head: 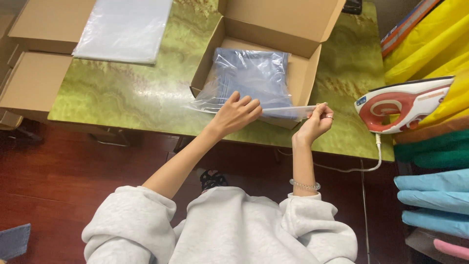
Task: The person unpacks a pair of jeans from a plastic bag inside a cardboard box. They then unfold the jeans, place them on a hanger, and hang the hanger on a clothing rack.
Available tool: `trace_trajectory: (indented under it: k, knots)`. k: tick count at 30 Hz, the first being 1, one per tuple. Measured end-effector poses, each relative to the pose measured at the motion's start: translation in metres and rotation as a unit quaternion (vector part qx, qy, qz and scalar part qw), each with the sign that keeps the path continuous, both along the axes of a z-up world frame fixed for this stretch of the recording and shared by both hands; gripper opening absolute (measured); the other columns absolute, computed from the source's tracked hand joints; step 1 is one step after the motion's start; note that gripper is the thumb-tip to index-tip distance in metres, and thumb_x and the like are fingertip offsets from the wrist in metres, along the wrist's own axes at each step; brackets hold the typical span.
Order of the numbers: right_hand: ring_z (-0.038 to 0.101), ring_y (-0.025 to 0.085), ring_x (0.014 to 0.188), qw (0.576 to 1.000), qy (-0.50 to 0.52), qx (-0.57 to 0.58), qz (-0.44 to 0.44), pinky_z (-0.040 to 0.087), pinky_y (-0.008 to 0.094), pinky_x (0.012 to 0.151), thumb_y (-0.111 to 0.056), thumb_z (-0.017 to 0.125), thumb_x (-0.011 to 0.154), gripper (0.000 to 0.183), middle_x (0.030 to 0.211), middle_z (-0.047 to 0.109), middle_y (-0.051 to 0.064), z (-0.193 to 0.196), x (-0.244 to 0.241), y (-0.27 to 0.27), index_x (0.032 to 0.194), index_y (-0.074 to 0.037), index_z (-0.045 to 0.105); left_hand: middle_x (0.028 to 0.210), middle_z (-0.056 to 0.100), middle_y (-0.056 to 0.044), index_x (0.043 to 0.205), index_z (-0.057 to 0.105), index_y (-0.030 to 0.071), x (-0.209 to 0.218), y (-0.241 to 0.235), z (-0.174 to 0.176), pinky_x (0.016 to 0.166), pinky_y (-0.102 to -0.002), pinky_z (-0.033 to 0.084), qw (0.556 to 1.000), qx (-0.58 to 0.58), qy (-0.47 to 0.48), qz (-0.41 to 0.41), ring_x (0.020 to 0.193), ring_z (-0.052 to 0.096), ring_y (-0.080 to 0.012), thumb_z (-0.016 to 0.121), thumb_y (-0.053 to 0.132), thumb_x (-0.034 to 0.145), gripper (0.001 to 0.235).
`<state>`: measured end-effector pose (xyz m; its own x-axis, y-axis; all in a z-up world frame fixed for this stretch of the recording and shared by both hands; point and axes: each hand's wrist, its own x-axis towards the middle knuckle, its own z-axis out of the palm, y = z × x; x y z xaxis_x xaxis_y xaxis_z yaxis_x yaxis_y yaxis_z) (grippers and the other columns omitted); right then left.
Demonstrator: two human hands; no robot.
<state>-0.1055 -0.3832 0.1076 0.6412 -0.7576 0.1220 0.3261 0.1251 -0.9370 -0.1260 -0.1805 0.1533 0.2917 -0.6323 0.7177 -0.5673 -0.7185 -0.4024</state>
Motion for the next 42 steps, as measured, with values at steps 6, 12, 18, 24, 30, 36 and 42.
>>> trace_trajectory:
  k: [6,12,18,24,30,36,42]
  knots:
    - [0.042,0.001,0.049,0.999,0.004,0.021,-0.024,0.032,0.011,0.047,-0.020,0.051,0.090,0.012,0.073,0.054,-0.002,0.001,0.014,-0.003,0.082,-0.011,0.048,0.066,0.035,0.001,0.069,0.044,0.016,-0.005,0.054,0.020,0.056,-0.029,0.031,0.999,0.020,0.009,0.042,0.060,0.040,-0.0170,0.051,0.020,0.085,0.018]
    - [0.044,0.001,0.058,0.999,0.003,0.002,-0.039,0.033,0.012,0.050,-0.023,0.051,0.089,0.014,0.076,0.054,-0.002,-0.009,0.026,-0.003,0.083,-0.010,0.048,0.064,0.035,0.003,0.066,0.042,0.017,-0.023,0.087,0.025,0.060,-0.026,0.034,0.995,0.035,-0.021,0.086,0.059,0.038,-0.0138,0.056,0.017,0.082,0.022]
    - [0.045,0.002,0.059,0.999,-0.013,-0.009,-0.048,0.034,0.012,0.049,-0.022,0.051,0.089,0.015,0.074,0.054,-0.001,-0.006,0.028,-0.005,0.081,-0.010,0.048,0.065,0.035,0.002,0.068,0.043,0.018,-0.026,0.104,0.018,0.062,-0.027,0.034,0.994,0.047,-0.017,0.094,0.061,0.039,-0.0153,0.054,0.020,0.085,0.021]
    - [0.045,0.001,0.065,0.997,0.001,0.020,-0.070,0.034,0.013,0.054,-0.022,0.050,0.089,0.012,0.077,0.054,-0.003,-0.013,0.024,-0.020,0.083,-0.012,0.049,0.065,0.034,0.003,0.068,0.044,0.017,-0.039,0.111,0.043,0.064,-0.026,0.037,0.991,0.049,-0.029,0.121,0.061,0.039,-0.0135,0.056,0.015,0.085,0.021]
    - [0.045,0.002,0.063,0.997,0.006,0.031,-0.068,0.034,0.013,0.054,-0.022,0.051,0.089,0.012,0.077,0.053,-0.003,-0.017,0.014,-0.023,0.083,-0.012,0.049,0.065,0.034,0.003,0.068,0.043,0.017,-0.047,0.114,0.034,0.062,-0.024,0.037,0.991,0.062,-0.018,0.117,0.061,0.040,-0.0135,0.056,0.014,0.084,0.021]
    - [0.045,0.001,0.065,0.996,0.041,0.040,-0.063,0.033,0.014,0.055,-0.026,0.053,0.088,0.014,0.080,0.055,-0.003,-0.029,0.005,-0.030,0.084,-0.013,0.049,0.067,0.035,0.003,0.069,0.042,0.018,-0.058,0.113,0.026,0.062,-0.023,0.036,0.991,0.075,0.008,0.107,0.063,0.040,-0.0135,0.054,0.011,0.084,0.020]
    - [0.044,0.000,0.060,0.995,0.096,0.021,-0.002,0.035,0.011,0.052,-0.034,0.058,0.086,0.019,0.078,0.057,-0.005,-0.036,-0.004,-0.040,0.083,-0.016,0.051,0.082,0.050,0.003,0.082,0.053,0.016,-0.058,0.107,0.003,0.066,-0.024,0.041,0.981,-0.069,0.146,0.103,0.078,0.053,-0.0140,0.061,0.015,0.082,0.008]
